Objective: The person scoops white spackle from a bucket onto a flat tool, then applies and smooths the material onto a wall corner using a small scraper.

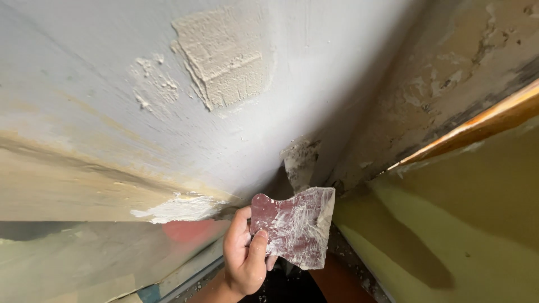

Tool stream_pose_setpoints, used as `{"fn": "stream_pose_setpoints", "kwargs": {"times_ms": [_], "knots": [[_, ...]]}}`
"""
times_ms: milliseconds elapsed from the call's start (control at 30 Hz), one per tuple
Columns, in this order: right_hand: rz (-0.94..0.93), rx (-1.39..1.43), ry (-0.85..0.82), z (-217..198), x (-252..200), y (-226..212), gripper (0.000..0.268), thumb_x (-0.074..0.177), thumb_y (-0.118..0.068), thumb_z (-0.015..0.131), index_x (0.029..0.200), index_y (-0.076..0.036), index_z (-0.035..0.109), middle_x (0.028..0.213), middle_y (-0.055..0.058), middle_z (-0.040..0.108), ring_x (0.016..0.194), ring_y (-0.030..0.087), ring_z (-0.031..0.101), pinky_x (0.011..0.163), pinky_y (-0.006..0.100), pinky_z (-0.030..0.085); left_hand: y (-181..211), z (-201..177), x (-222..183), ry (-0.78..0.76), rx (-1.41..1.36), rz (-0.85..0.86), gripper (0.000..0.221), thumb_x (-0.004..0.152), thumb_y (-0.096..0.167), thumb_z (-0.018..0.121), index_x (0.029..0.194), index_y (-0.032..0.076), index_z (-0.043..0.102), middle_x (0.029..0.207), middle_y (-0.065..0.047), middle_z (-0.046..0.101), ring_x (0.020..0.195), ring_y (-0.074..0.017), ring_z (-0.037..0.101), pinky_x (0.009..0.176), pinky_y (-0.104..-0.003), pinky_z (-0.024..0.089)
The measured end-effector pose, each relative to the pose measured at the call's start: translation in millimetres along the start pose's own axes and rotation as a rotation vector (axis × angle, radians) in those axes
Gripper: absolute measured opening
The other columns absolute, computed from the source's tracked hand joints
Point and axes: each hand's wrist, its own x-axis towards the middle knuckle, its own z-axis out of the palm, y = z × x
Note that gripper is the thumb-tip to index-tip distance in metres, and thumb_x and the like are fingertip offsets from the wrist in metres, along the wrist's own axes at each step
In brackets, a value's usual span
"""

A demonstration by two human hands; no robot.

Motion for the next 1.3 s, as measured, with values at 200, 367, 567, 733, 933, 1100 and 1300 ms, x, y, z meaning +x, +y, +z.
{"fn": "stream_pose_setpoints", "kwargs": {"times_ms": [200, 367, 567, 733, 933, 1100, 1300], "knots": [[0.000, 0.012, 0.000, -10, 1, 0, 0.037, 0.108, -0.031, 0.056, 0.121, 0.003, 0.056, 0.088, 0.014, 0.066, 0.066, 0.016, 0.060, 0.060, 0.029, 0.050, 4, 5, 4, -0.006, 0.026, -0.041, 0.035, 0.099, -0.005, 0.040, 0.132, -0.014, 0.046, 0.089, -0.014, 0.068, 0.053, -0.0063, 0.050, 0.046, -0.023, 0.041], [-0.008, 0.024, -0.010, -19, 1, -10, 0.037, 0.108, -0.031, 0.056, 0.121, 0.004, 0.056, 0.088, 0.014, 0.066, 0.065, 0.016, 0.059, 0.060, 0.029, 0.050, 15, 12, 6, -0.043, 0.045, -0.065, 0.034, 0.100, -0.005, 0.041, 0.132, -0.013, 0.047, 0.088, -0.011, 0.068, 0.054, -0.0047, 0.050, 0.046, -0.023, 0.041], [-0.018, 0.036, -0.025, -21, 12, -22, 0.038, 0.108, -0.031, 0.057, 0.122, 0.004, 0.056, 0.088, 0.014, 0.066, 0.064, 0.015, 0.059, 0.059, 0.029, 0.049, 16, 23, 18, -0.098, 0.077, -0.009, 0.033, 0.102, -0.003, 0.043, 0.132, -0.013, 0.050, 0.090, -0.010, 0.068, 0.058, -0.0045, 0.051, 0.053, -0.023, 0.043], [-0.016, 0.058, -0.021, -12, 34, -28, 0.038, 0.108, -0.031, 0.057, 0.122, 0.004, 0.056, 0.088, 0.014, 0.066, 0.064, 0.015, 0.059, 0.058, 0.029, 0.049, 20, 32, 35, -0.140, 0.157, 0.076, 0.032, 0.103, -0.002, 0.046, 0.133, -0.012, 0.051, 0.089, -0.008, 0.069, 0.062, -0.0049, 0.054, 0.058, -0.023, 0.046], [0.001, 0.120, -0.036, -24, 47, -32, 0.038, 0.108, -0.030, 0.057, 0.123, 0.005, 0.056, 0.088, 0.015, 0.067, 0.063, 0.015, 0.059, 0.057, 0.029, 0.049, 31, 41, 49, -0.149, 0.073, -0.037, 0.032, 0.101, -0.002, 0.044, 0.131, -0.011, 0.052, 0.086, -0.007, 0.068, 0.058, -0.0035, 0.052, 0.053, -0.023, 0.044], [0.069, 0.204, -0.097, -70, 34, -29, 0.038, 0.108, -0.030, 0.058, 0.123, 0.005, 0.056, 0.088, 0.015, 0.067, 0.062, 0.015, 0.059, 0.056, 0.029, 0.049, 35, 49, 55, -0.185, 0.057, -0.026, 0.031, 0.104, -0.003, 0.043, 0.132, -0.011, 0.053, 0.085, -0.006, 0.068, 0.058, -0.0034, 0.052, 0.053, -0.023, 0.044], [0.145, 0.228, -0.109, -99, 2, -24, 0.038, 0.108, -0.030, 0.058, 0.124, 0.005, 0.056, 0.088, 0.015, 0.067, 0.061, 0.015, 0.059, 0.055, 0.028, 0.048, 35, 51, 59, -0.230, 0.003, -0.169, 0.029, 0.106, 0.000, 0.046, 0.132, -0.010, 0.052, 0.077, -0.003, 0.064, 0.054, -0.0033, 0.050, 0.050, -0.023, 0.042]]}}
